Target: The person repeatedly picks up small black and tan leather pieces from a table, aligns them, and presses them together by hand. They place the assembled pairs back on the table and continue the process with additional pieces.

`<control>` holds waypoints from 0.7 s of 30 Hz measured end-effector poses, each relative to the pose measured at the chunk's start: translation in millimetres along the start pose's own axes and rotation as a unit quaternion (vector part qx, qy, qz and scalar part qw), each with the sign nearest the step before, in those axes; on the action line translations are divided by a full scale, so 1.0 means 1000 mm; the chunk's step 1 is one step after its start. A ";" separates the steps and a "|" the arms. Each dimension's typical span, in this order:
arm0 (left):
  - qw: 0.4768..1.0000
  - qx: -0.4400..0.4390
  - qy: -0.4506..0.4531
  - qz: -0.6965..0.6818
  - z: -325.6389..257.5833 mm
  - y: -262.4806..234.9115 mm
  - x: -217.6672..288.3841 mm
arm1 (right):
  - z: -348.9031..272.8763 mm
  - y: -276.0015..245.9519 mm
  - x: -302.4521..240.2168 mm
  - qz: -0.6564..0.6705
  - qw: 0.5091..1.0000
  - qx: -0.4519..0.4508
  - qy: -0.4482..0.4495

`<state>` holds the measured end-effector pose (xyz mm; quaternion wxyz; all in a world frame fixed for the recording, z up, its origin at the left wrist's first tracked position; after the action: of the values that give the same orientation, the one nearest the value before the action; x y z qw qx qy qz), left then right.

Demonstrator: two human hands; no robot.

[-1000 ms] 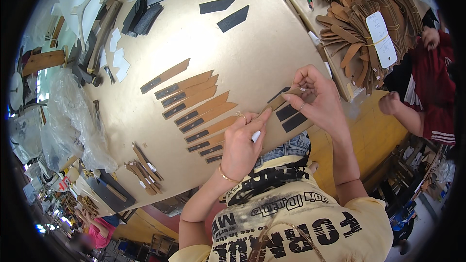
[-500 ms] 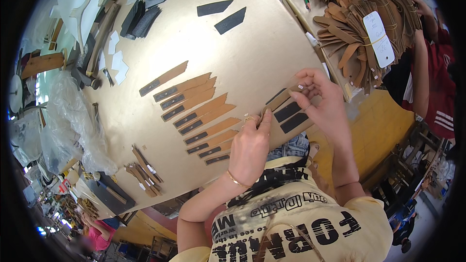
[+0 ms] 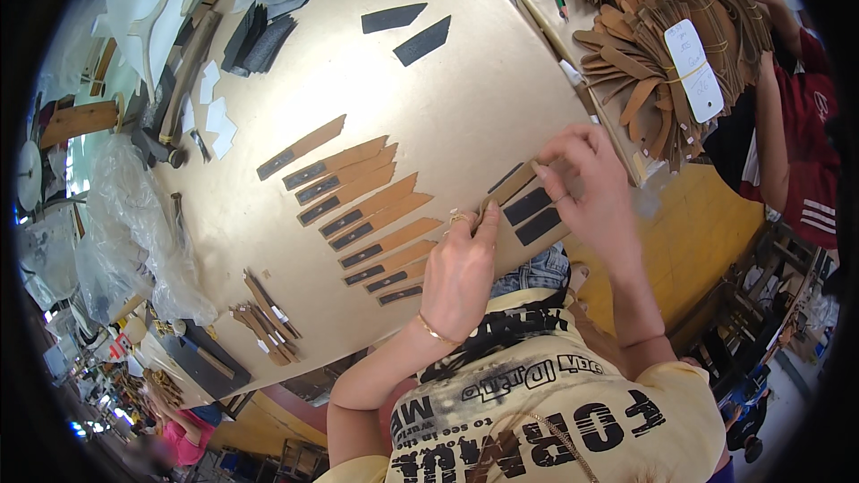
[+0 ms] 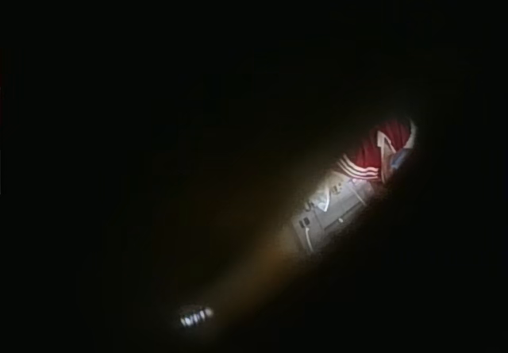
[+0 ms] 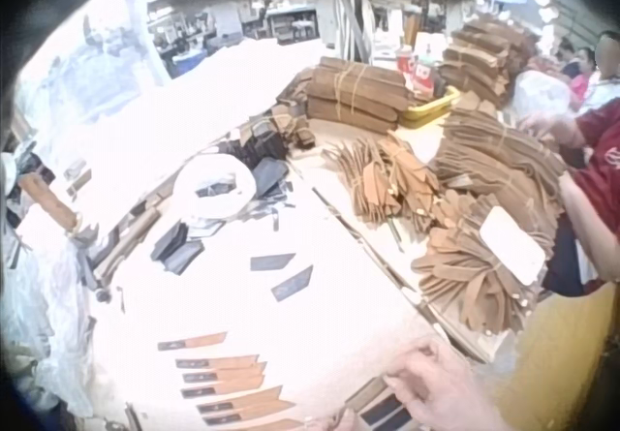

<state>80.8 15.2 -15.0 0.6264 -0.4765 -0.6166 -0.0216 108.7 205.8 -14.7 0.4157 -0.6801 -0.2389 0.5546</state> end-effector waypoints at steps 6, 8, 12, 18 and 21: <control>0.999 0.010 -0.015 -0.029 0.002 0.000 0.000 | -0.021 0.015 -0.010 -0.289 0.942 0.071 -0.157; 0.998 0.008 -0.012 -0.066 0.004 -0.003 -0.002 | -0.027 0.013 -0.012 -0.302 0.940 0.041 -0.154; 0.991 0.012 0.016 -0.132 0.013 -0.013 -0.007 | -0.035 0.013 -0.023 -0.188 0.965 0.026 -0.181; 0.986 0.018 0.000 -0.167 0.010 -0.022 -0.002 | -0.029 0.025 -0.031 -0.082 0.986 0.011 -0.148; 0.980 0.018 0.004 -0.200 0.011 -0.021 0.002 | -0.027 0.026 -0.031 -0.062 0.988 0.041 -0.138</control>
<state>60.0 11.3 -3.9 0.6205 -0.3319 -0.6970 -0.1376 122.3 159.3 -18.4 0.4401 -0.5634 -0.3127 0.6254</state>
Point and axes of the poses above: each hand's wrist, its own z-axis towards the middle knuckle, its own y-axis out of the palm, x = y × z, the point moved 1 cm from there along z, towards the middle knuckle, and after that the axes turned 11 degrees about -z, right-handed, at the moved point
